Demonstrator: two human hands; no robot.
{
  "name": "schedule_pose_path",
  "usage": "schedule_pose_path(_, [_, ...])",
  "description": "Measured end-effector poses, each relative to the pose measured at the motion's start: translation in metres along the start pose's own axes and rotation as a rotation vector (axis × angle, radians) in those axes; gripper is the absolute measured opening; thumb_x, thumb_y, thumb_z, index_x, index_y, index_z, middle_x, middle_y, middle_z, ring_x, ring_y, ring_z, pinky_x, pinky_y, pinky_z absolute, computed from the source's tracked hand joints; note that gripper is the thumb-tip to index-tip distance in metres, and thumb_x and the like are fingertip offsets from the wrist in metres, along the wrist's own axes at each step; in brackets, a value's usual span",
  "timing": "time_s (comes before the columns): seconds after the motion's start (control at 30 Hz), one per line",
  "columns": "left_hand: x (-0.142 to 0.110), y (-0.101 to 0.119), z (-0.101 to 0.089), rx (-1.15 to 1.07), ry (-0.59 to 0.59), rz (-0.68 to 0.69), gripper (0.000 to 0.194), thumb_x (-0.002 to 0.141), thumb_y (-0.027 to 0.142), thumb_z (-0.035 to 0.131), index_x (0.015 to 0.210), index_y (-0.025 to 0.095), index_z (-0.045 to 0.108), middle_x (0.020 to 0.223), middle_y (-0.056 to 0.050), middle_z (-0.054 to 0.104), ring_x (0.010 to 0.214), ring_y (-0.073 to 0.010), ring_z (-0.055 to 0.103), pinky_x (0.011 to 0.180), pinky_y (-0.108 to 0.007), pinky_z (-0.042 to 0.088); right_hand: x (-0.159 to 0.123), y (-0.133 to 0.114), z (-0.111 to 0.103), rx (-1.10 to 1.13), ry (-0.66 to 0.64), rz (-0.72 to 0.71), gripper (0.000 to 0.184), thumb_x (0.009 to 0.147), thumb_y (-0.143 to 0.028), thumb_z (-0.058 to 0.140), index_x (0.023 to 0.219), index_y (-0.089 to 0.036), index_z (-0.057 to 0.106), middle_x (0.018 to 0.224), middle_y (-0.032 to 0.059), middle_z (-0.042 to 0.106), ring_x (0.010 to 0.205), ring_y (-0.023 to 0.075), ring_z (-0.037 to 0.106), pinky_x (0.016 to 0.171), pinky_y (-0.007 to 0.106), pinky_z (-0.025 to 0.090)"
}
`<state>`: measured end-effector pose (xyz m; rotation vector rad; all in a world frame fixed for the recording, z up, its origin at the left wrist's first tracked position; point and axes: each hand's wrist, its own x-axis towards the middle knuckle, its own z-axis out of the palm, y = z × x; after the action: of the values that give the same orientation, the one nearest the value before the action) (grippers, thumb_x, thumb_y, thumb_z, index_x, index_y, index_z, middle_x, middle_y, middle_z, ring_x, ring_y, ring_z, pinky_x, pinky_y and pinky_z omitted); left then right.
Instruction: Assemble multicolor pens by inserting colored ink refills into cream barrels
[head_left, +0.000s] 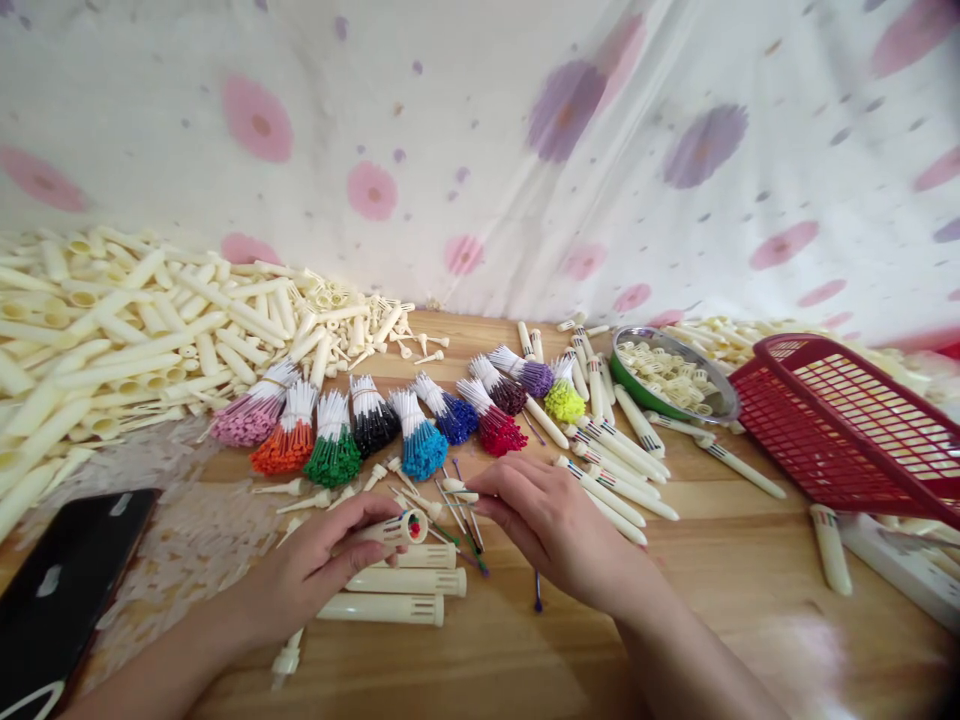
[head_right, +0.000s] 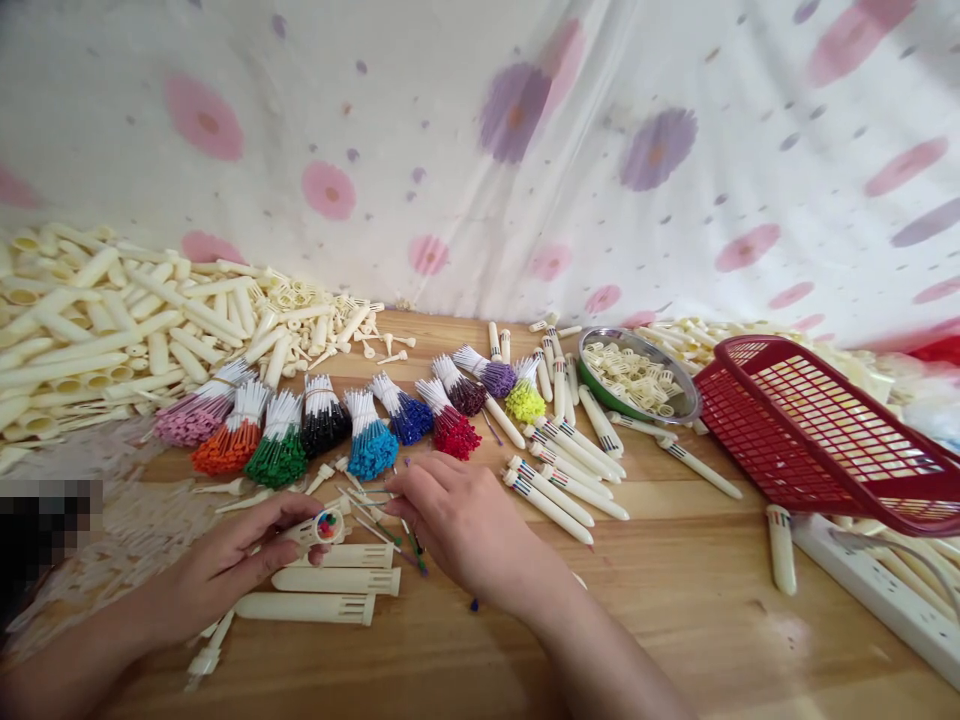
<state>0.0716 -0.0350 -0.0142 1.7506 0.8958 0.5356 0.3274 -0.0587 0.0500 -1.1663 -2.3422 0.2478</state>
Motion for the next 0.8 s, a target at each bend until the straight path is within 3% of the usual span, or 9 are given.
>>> schedule_pose_path(0.13, [0.003, 0.008, -0.001, -0.138, -0.149, -0.005, 0.028, 0.093, 0.035, 0.042, 0.112, 0.025, 0.06, 0.088, -0.003, 0.071, 0.073, -0.016, 0.067, 0.07, -0.028, 0.055, 0.0, 0.006, 0.001, -0.101, 0.094, -0.173, 0.012, 0.093, -0.021, 0.046, 0.09, -0.014, 0.056, 0.073, 0.0036, 0.064, 0.066, 0.0144, 0.057, 0.06, 0.026, 0.043])
schedule_pose_path(0.27, [0.004, 0.014, -0.002, -0.176, -0.226, -0.056, 0.037, 0.092, 0.044, 0.04, 0.116, 0.025, 0.06, 0.089, -0.004, 0.071, 0.07, -0.0162, 0.065, 0.068, -0.03, 0.055, 0.0, 0.005, -0.001, -0.134, 0.094, -0.215, 0.01, 0.093, -0.018, 0.046, 0.095, -0.014, 0.055, 0.077, 0.0054, 0.066, 0.07, 0.0152, 0.06, 0.062, 0.027, 0.046])
schedule_pose_path(0.43, [0.002, 0.01, -0.003, -0.243, -0.268, -0.107, 0.046, 0.09, 0.052, 0.039, 0.12, 0.024, 0.06, 0.085, -0.005, 0.072, 0.063, -0.0156, 0.063, 0.059, -0.028, 0.052, 0.001, 0.0, -0.002, -0.112, 0.051, -0.264, 0.012, 0.093, -0.017, 0.046, 0.097, -0.012, 0.056, 0.076, 0.0066, 0.067, 0.07, 0.0154, 0.061, 0.058, 0.026, 0.047])
schedule_pose_path(0.8, [0.004, 0.02, -0.003, -0.313, -0.305, -0.127, 0.039, 0.09, 0.049, 0.044, 0.11, 0.024, 0.065, 0.082, -0.003, 0.07, 0.059, -0.0116, 0.057, 0.057, -0.024, 0.048, 0.0, -0.003, -0.002, -0.165, 0.02, -0.283, 0.02, 0.094, -0.014, 0.042, 0.091, -0.011, 0.061, 0.078, 0.0072, 0.068, 0.072, 0.0159, 0.058, 0.059, 0.027, 0.044])
